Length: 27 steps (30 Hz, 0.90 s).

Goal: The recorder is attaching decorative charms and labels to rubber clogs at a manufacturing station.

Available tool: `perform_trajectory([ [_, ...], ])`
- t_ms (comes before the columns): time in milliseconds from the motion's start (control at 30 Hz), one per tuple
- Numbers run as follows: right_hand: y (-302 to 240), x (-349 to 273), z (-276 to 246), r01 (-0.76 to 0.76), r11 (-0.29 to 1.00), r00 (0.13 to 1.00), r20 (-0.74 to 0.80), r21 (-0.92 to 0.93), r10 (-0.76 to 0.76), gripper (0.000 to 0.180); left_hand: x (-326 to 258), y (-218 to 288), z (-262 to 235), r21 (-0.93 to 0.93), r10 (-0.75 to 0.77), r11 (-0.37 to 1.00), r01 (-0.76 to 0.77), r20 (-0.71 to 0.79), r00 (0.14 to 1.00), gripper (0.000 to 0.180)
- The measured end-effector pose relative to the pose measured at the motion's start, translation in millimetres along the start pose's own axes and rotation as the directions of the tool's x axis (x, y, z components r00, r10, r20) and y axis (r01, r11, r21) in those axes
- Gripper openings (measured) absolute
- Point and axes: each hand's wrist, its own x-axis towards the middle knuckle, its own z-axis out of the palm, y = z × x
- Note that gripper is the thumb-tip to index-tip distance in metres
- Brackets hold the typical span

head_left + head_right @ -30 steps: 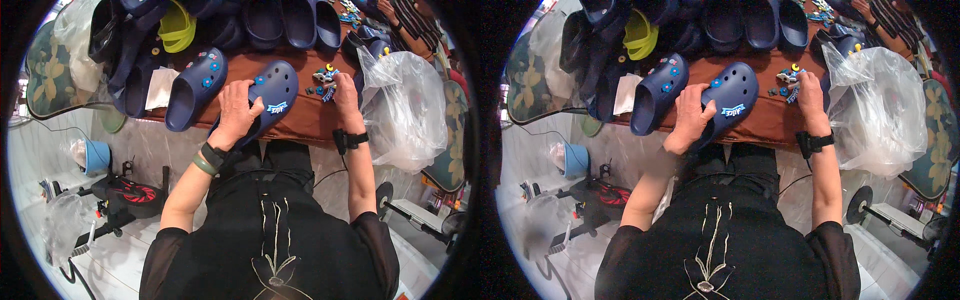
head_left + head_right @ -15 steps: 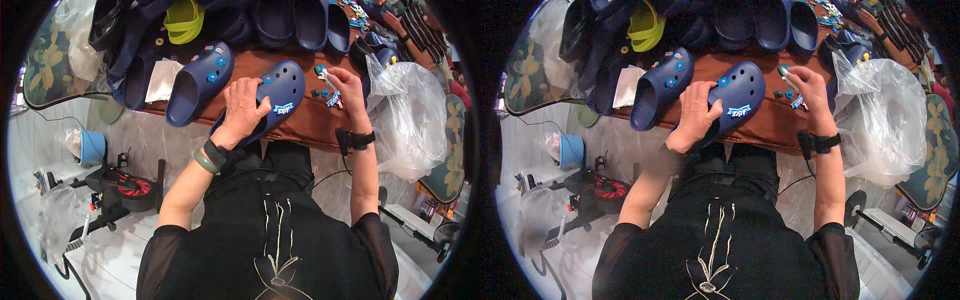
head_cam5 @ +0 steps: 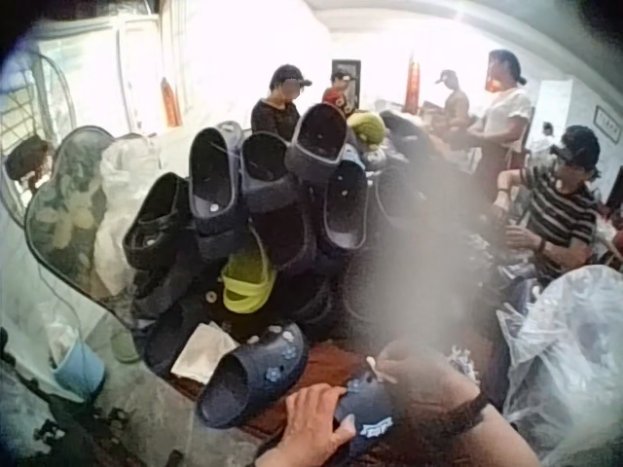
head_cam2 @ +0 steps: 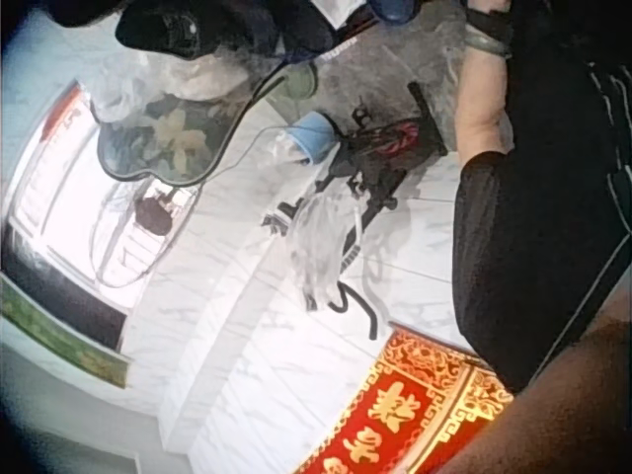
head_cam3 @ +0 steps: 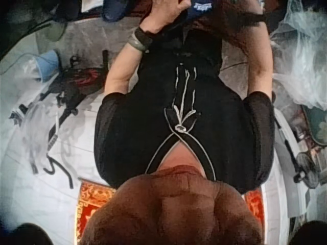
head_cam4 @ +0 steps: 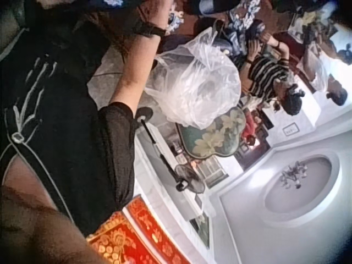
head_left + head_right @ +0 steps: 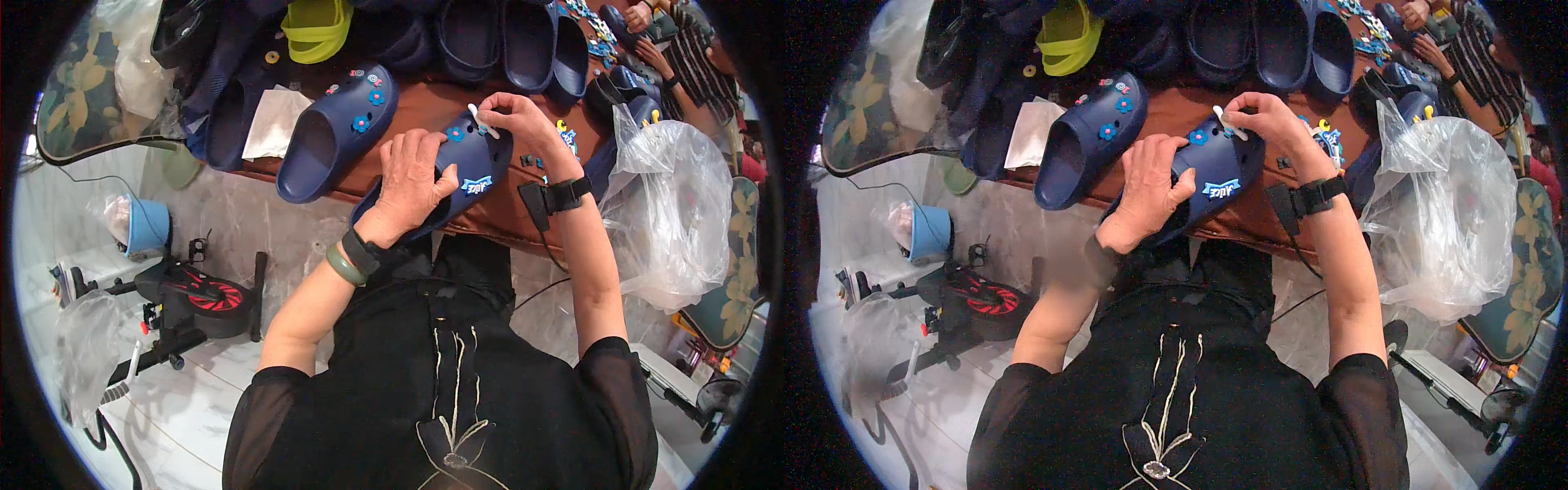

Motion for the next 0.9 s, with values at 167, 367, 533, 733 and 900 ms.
perform_trajectory([
  [167,-14,10,-1,-0.096,0.974,0.993,0.054,-0.204,0.109,0.026,1,-4,2,-0.002,0.016,1.000,-0.016,-0.017,1.000,0.046],
  [367,-4,11,0,-0.055,0.996,0.991,0.119,-0.072,0.064,0.020,4,0,0,0.008,0.002,1.000,-0.002,-0.003,1.000,0.047],
  [533,25,-1,26,0.152,0.982,0.943,-0.281,-0.108,-0.177,0.018,2,-3,4,0.035,0.035,0.999,-0.034,-0.034,0.999,0.047],
  [733,36,-10,49,0.197,0.967,0.767,-0.590,-0.160,-0.253,0.023,3,-2,4,0.035,0.060,0.998,-0.059,-0.038,0.997,0.046],
  [900,32,-23,57,0.284,0.923,0.633,-0.673,-0.260,-0.384,0.021,8,0,-3,0.045,0.024,0.999,-0.026,0.061,0.998,0.045],
])
